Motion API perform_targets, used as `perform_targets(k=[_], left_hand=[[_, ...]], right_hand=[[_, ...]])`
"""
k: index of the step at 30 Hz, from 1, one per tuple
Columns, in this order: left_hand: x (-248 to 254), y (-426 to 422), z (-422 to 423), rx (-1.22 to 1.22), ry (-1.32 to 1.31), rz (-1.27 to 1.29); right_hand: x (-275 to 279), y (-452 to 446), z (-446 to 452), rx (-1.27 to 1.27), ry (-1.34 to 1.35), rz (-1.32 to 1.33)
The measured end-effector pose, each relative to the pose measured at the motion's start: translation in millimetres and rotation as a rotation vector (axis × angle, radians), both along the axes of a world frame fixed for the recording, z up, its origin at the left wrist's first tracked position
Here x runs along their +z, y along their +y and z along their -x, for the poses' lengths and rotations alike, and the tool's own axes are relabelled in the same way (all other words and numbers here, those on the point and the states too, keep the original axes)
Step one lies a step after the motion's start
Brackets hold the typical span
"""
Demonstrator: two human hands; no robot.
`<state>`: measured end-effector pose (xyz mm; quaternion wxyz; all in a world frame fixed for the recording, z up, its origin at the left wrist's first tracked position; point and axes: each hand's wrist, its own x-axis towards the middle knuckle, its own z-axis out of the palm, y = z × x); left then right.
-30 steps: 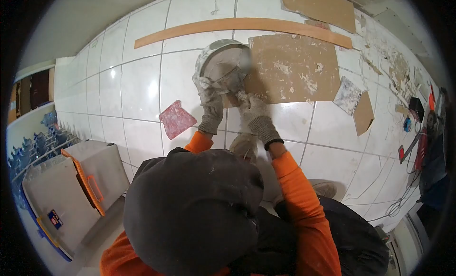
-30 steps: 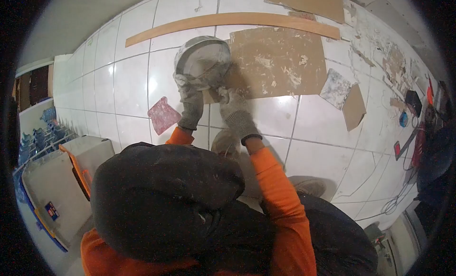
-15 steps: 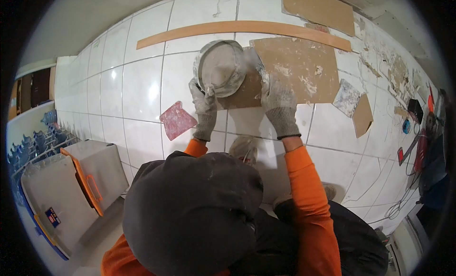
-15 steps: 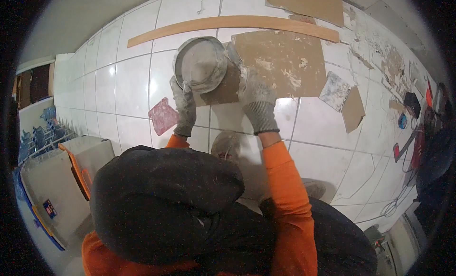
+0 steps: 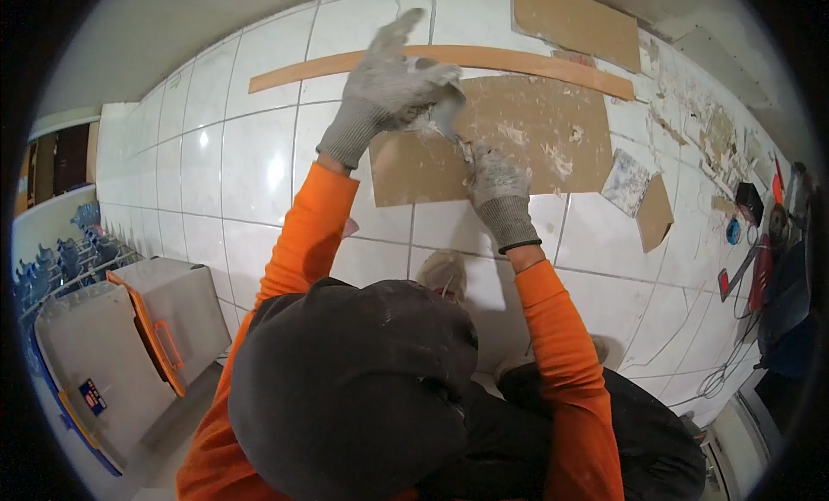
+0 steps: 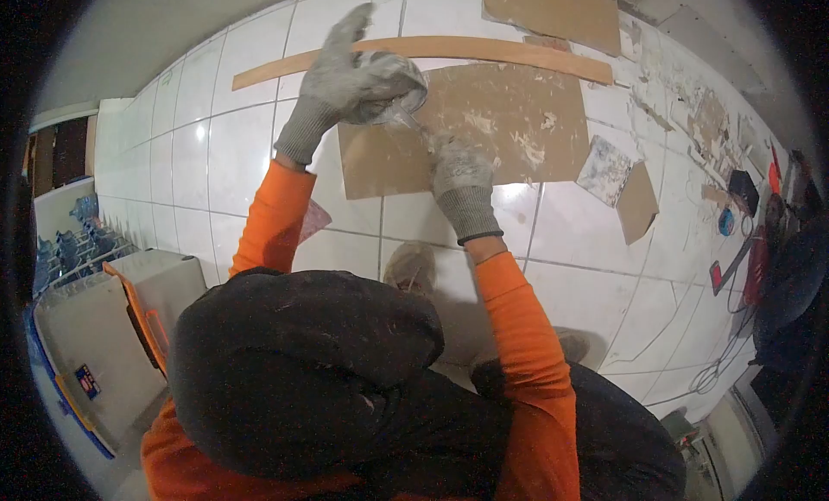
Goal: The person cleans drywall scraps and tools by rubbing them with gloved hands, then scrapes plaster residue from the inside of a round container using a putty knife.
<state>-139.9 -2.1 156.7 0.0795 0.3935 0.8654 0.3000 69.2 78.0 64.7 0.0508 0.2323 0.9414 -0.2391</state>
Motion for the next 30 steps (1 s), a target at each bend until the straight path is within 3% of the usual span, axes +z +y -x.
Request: perform_targets(k=[3, 5, 9, 16, 19, 24, 28, 30], left_hand=[[15.4, 14.8, -9.2, -0.176, 0.092, 0.314], [-17.9, 3.8, 9.9, -0.35, 0.309, 0.288], [-13.9, -14.6, 26.7, -0.543, 0.585, 0.221], [-1.4, -4.7, 6.4, -0.379, 0.26, 0.348], [-11.6, -9.2, 12.1, -0.293, 0.177, 0.295], [-14.6, -18.0, 8.2, -0.043, -0.036, 0.259], [-32.7, -47.7, 13.3, 0.092, -0.092, -0.016], [-40.9, -53.1, 15.9, 0.159, -0.022, -0.125]], right_hand=[[-0.9, 0.8, 1.5, -0.025, 0.013, 0.061], [-6.1, 1.6, -1.0, -0.028, 0.054, 0.063], [0.9, 6.3, 4.2, -0.051, 0.087, -0.104], [1.5, 24.2, 24.6, -0.04, 0.221, -0.288], [-2.4, 25.4, 30.1, -0.092, 0.147, -0.107], [-41.7, -7.4, 13.1, -0.022, 0.122, -0.055], [-28.2, -24.8, 21.1, -0.059, -0.005, 0.241], [-40.2, -45.1, 13.9, -0.064, 0.017, 0.221]])
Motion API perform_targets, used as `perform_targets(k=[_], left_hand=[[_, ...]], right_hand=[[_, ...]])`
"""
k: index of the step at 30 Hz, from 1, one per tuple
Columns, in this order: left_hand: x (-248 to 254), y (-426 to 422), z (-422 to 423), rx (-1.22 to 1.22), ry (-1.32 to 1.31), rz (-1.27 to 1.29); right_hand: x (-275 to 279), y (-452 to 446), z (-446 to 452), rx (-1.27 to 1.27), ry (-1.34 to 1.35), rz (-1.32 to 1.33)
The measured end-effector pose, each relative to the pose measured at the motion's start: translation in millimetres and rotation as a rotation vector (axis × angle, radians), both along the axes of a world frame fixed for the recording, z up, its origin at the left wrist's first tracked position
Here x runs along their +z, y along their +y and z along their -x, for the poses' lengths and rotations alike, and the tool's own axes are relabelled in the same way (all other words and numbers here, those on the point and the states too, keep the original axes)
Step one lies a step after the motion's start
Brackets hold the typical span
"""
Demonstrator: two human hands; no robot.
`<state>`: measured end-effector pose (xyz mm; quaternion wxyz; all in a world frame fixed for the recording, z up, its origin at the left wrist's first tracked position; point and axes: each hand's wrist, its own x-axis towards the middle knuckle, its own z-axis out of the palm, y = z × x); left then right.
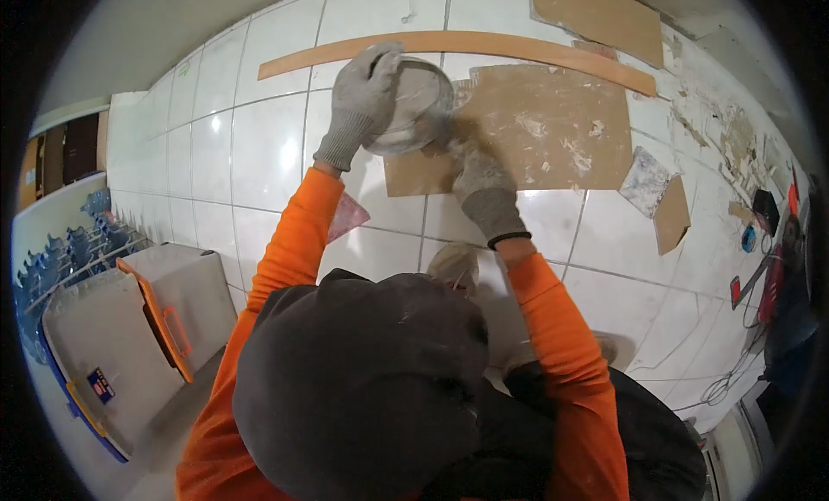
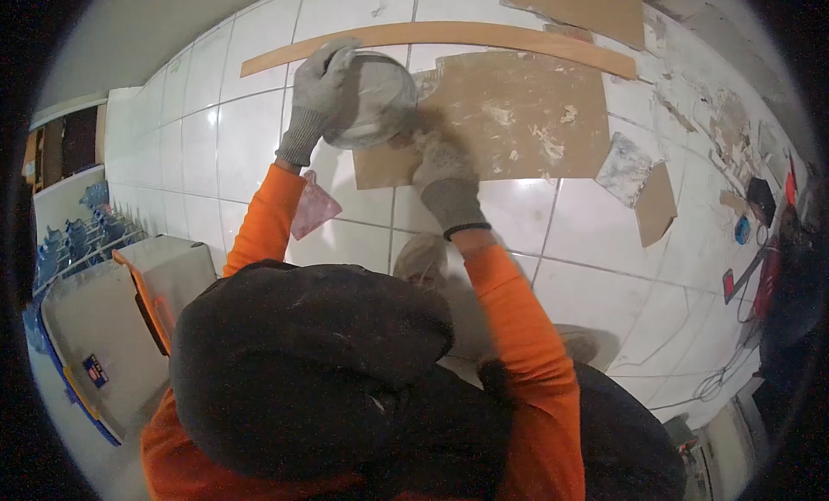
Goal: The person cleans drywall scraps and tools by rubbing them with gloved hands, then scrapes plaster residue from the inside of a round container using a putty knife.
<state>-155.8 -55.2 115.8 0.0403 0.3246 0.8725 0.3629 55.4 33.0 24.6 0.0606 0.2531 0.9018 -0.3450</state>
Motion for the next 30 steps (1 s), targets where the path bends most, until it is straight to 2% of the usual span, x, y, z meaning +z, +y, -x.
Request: perform_targets(k=[3, 7, 10, 13, 15, 19, 21, 24, 30], left_hand=[[-4.0, -12.6, -4.2, 0.127, -0.078, -0.102], [-4.7, -12.7, -13.6, 0.077, -0.073, -0.119], [4.7, -7.9, -19.8, 0.034, -0.034, -0.1], [11.8, -0.9, -26.3, -0.018, -0.038, -0.108], [8.5, 3.3, -26.2, -0.078, 0.053, -0.103], [-11.0, 6.4, -34.8, 0.039, -0.04, -0.29], [-15.1, -0.7, -42.6, 0.123, -0.167, -0.382], [-15.6, -10.8, -45.4, 0.169, -0.083, -0.394], [-31.4, -17.2, -64.1, 0.287, -0.095, -0.542]], right_hand=[[7.0, -15.3, -12.1, 0.02, -0.043, 0.043], [42.8, -0.3, -9.8, 0.067, -0.157, 0.168], [21.5, 12.8, -16.9, -0.078, 0.336, 0.001], [49.1, 49.6, -7.1, -0.082, 0.078, -0.172], [41.1, 61.8, -5.1, -0.102, 0.107, -0.203], [32.2, 56.9, -9.6, -0.099, 0.068, -0.266], [31.3, 41.3, -13.9, -0.099, 0.101, -0.171], [35.2, 20.8, -9.7, -0.142, 0.035, -0.08], [41.6, -6.8, -6.1, -0.119, -0.154, 0.059]])
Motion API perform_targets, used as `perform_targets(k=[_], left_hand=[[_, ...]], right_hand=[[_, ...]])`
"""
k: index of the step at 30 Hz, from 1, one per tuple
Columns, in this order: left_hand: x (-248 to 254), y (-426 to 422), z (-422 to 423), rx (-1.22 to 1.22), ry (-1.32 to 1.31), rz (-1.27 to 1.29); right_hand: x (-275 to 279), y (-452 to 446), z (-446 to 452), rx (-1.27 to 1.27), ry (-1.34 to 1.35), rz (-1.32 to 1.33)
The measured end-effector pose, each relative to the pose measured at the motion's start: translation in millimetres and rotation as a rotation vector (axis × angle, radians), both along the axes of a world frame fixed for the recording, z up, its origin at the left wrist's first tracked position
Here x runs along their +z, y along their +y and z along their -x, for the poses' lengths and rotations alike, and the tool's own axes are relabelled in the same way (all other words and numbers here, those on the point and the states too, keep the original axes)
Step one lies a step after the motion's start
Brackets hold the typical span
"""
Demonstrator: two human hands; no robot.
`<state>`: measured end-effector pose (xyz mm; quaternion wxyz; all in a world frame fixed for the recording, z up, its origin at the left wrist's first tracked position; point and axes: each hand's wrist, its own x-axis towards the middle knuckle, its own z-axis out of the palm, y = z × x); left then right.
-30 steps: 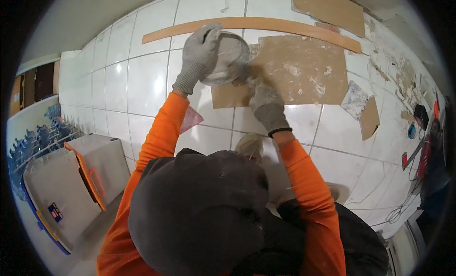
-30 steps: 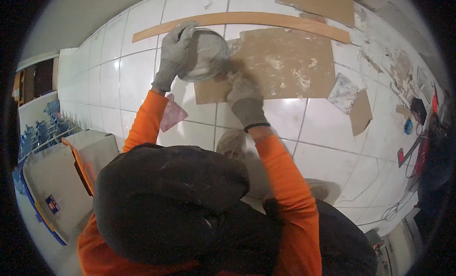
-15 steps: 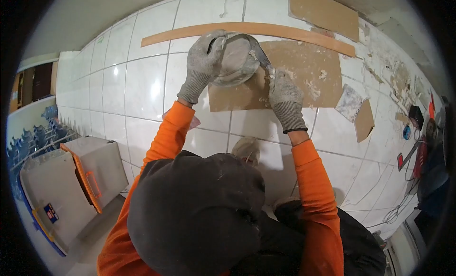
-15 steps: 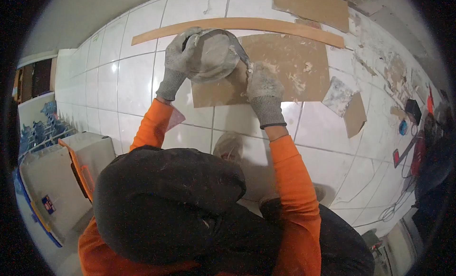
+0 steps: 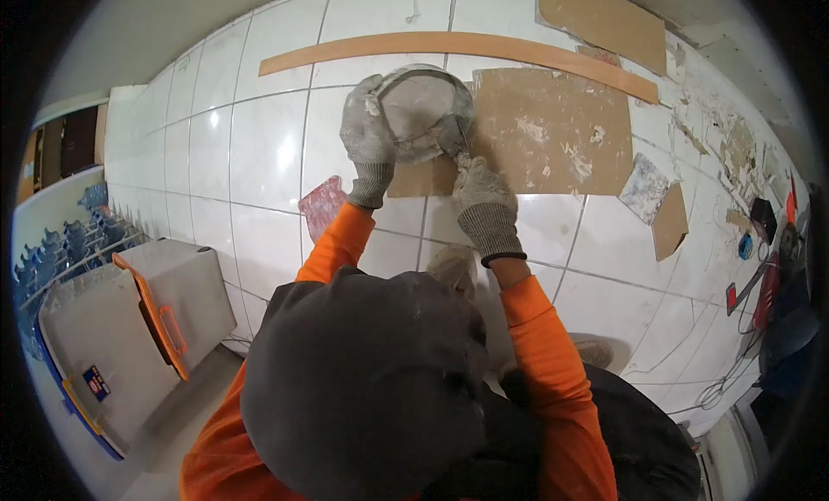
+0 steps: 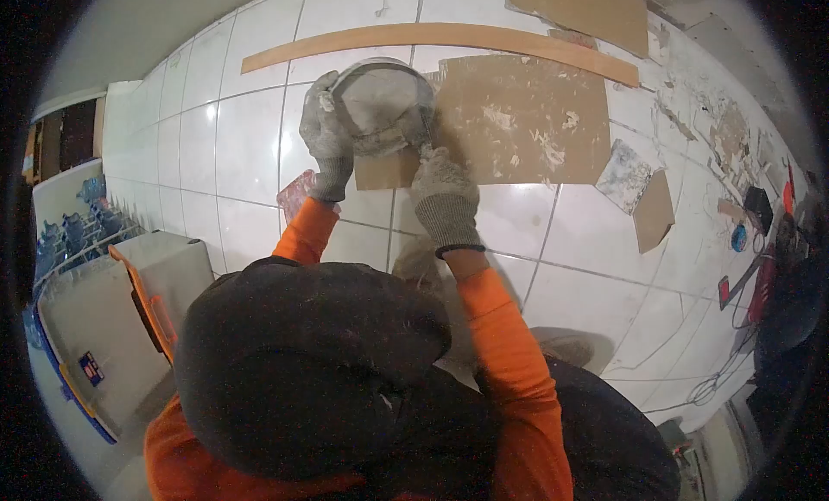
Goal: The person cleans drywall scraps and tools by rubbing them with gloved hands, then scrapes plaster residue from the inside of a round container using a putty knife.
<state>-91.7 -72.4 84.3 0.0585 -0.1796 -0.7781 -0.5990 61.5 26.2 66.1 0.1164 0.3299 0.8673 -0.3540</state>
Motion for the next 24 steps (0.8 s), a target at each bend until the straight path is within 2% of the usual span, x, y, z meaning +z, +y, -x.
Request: perform_targets(k=[2, 5, 8, 10, 13, 16, 19, 22, 24], left_hand=[[-6.0, -2.4, -1.7, 0.02, 0.005, -0.01], [-11.9, -8.1, -1.3, 0.004, 0.054, 0.033], [-17.1, -8.2, -3.7, 0.016, 0.076, 0.015], [-9.5, -12.5, -10.4, -0.006, 0.08, 0.071], [-3.6, -12.3, -16.0, -0.085, 0.161, 0.141], [-5.3, -7.1, -17.4, -0.074, 0.202, 0.169], [-6.3, -2.3, -20.4, -0.082, 0.237, 0.163], [-9.8, -5.2, -24.5, -0.062, 0.247, 0.169], [-12.0, -5.7, -28.4, -0.047, 0.257, 0.177]], right_hand=[[-14.6, -9.3, -1.2, -0.006, 0.009, 0.082], [-80.1, -34.0, -3.5, -0.042, 0.112, 0.309], [-92.7, -37.3, -8.5, -0.061, 0.182, 0.489], [-32.2, -16.1, -8.5, -0.088, 0.124, 0.533], [-10.0, 13.2, -11.0, -0.098, 0.235, 0.075], [0.0, 30.7, -7.4, 0.006, 0.172, -0.198], [-7.7, 28.2, -7.1, -0.008, 0.215, -0.196], [1.3, 18.6, -5.1, -0.013, 0.035, -0.002], [-4.7, 19.1, -7.9, 0.065, 0.047, 0.043]])
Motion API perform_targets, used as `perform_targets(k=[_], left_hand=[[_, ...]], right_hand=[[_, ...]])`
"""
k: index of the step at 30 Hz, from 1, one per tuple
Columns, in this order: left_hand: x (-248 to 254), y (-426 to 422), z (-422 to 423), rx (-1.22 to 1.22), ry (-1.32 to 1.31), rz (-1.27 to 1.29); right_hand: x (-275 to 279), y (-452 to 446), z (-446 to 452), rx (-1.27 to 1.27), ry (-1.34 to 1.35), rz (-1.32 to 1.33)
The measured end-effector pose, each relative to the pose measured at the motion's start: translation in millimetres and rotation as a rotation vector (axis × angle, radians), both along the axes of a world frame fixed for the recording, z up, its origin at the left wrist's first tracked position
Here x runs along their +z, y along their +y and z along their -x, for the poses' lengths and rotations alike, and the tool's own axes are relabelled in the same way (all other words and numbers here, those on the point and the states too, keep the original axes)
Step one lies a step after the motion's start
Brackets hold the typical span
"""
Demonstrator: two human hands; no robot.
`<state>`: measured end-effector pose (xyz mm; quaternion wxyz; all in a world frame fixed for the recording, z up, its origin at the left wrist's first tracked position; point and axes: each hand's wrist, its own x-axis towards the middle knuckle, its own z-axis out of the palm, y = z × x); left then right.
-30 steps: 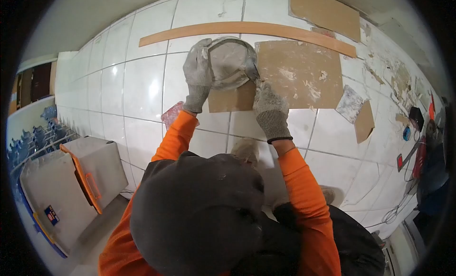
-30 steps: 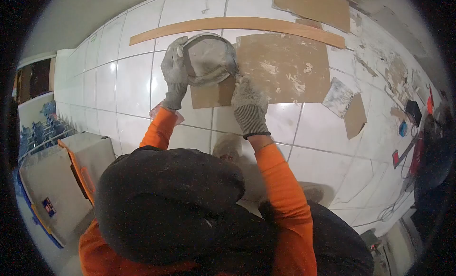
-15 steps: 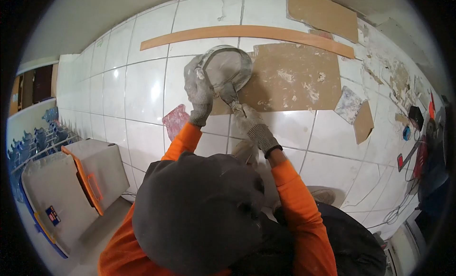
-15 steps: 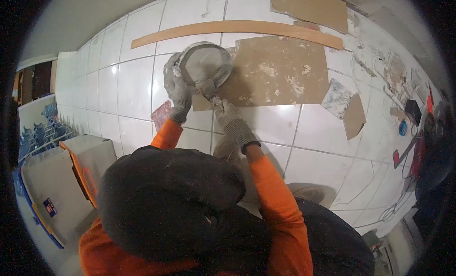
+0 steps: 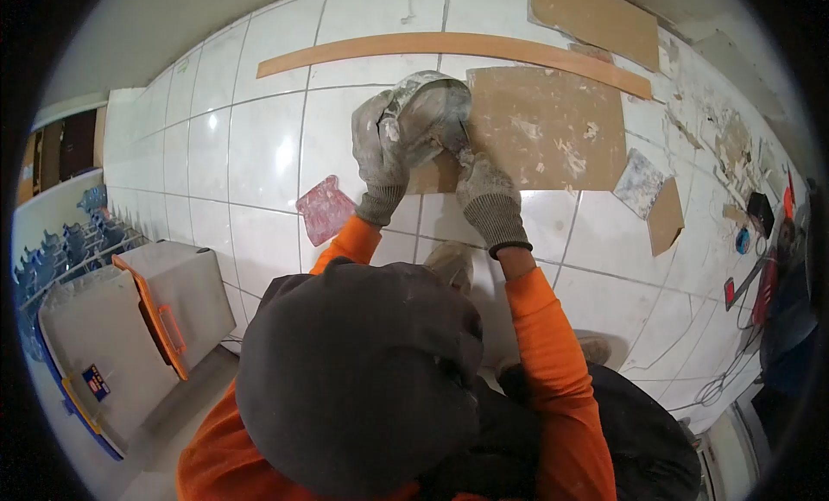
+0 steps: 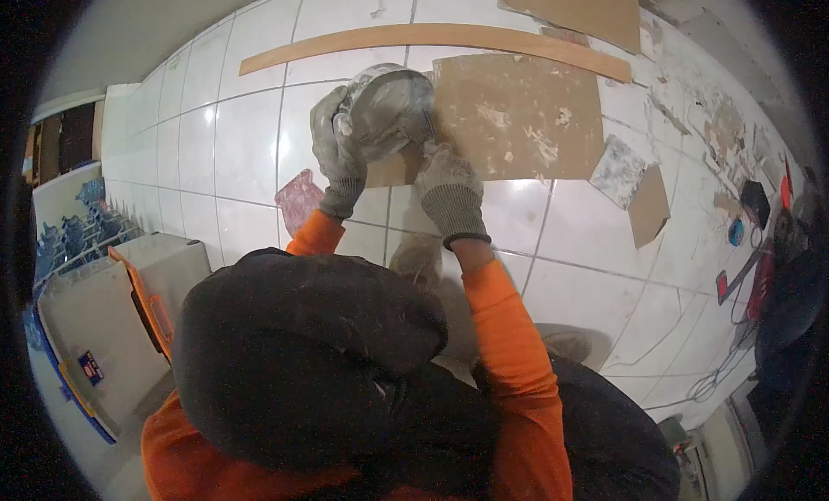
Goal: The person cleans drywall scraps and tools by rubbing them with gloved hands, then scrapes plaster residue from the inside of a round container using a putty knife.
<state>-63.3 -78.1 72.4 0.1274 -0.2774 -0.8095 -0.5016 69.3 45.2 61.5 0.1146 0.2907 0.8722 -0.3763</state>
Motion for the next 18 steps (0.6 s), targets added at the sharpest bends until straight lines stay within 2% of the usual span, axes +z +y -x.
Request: perform_targets(k=[4, 7, 10, 13, 16, 18], left_hand=[[0.4, 2.3, -6.2, 0.042, -0.003, 0.002], [2.9, 0.0, -5.5, 0.056, -0.037, -0.01], [4.1, 0.3, -3.3, 0.022, -0.039, 0.009], [4.7, -0.7, -1.9, 0.008, -0.028, 0.036], [6.7, 3.6, -0.2, 0.003, -0.057, -0.001], [8.0, 5.3, 0.9, 0.008, -0.066, -0.016]], right_hand=[[-25.1, -9.0, 1.3, 0.024, -0.062, 0.149], [-34.3, -11.6, -3.8, 0.034, -0.088, 0.441], [-39.5, -1.8, -16.2, 0.012, 0.356, -0.091], [9.9, 26.4, 0.1, -0.029, 0.163, -0.006], [6.8, 22.4, 5.5, -0.008, 0.026, -0.083], [-38.8, 3.1, -2.7, -0.011, 0.197, -0.138]])
